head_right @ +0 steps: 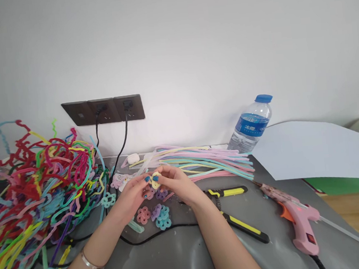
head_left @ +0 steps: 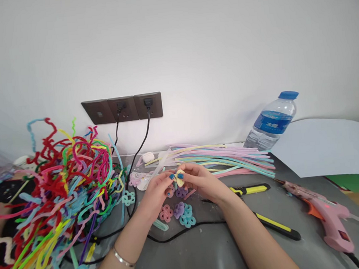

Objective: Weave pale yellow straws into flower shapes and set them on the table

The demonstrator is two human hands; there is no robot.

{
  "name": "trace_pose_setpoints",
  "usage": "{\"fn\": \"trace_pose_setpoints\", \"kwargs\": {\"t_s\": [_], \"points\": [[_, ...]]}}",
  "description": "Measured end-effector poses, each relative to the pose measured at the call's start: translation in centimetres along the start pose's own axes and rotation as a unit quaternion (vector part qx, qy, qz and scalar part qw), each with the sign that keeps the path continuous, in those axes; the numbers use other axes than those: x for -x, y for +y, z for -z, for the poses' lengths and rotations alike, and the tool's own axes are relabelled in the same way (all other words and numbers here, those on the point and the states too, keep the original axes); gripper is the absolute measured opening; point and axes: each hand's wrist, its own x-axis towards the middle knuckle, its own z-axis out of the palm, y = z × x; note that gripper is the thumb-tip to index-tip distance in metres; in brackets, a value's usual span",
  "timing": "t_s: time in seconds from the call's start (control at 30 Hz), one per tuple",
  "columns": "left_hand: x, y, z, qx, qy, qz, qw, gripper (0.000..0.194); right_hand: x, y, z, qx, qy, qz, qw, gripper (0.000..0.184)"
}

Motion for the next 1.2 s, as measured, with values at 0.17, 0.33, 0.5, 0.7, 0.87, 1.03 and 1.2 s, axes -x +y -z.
{"fn": "trace_pose_setpoints", "kwargs": {"t_s": [0.17,0.33,0.5,0.7,0.87,1.03,1.2], "points": [[0.1,0.1,-0.4,0.090,-0.025,0.030,0.995,0.026,0.1,-0.4,-0.4,-0.055,-0.002,-0.007,0.998,0.026],[0.2,-0.2,-0.6,0.137,-0.020,0.032,0.990,0.028,0.0,-0.4,-0.5,-0.084,-0.005,-0.005,0.996,0.026],[0.0,0.0,0.4,-0.032,-0.036,-0.041,0.998,0.020,0.0,-0.2,-0.2,-0.027,0.025,0.005,0.999,0.028],[-0.1,0.6,1.1,-0.168,-0.035,-0.054,0.984,0.024,0.0,-0.3,0.1,0.070,0.018,0.015,0.997,0.029],[0.0,0.4,0.5,-0.039,-0.045,-0.003,0.998,0.022,-0.1,-0.2,0.0,0.050,0.012,0.030,0.998,0.026],[0.2,0.1,-0.1,0.065,-0.011,0.055,0.996,0.032,-0.2,0.1,0.0,0.050,0.026,0.052,0.997,0.026],[-0.1,-0.3,0.1,-0.022,0.027,0.001,0.999,0.038,-0.5,0.4,0.1,0.057,0.080,0.059,0.993,0.030]]}}
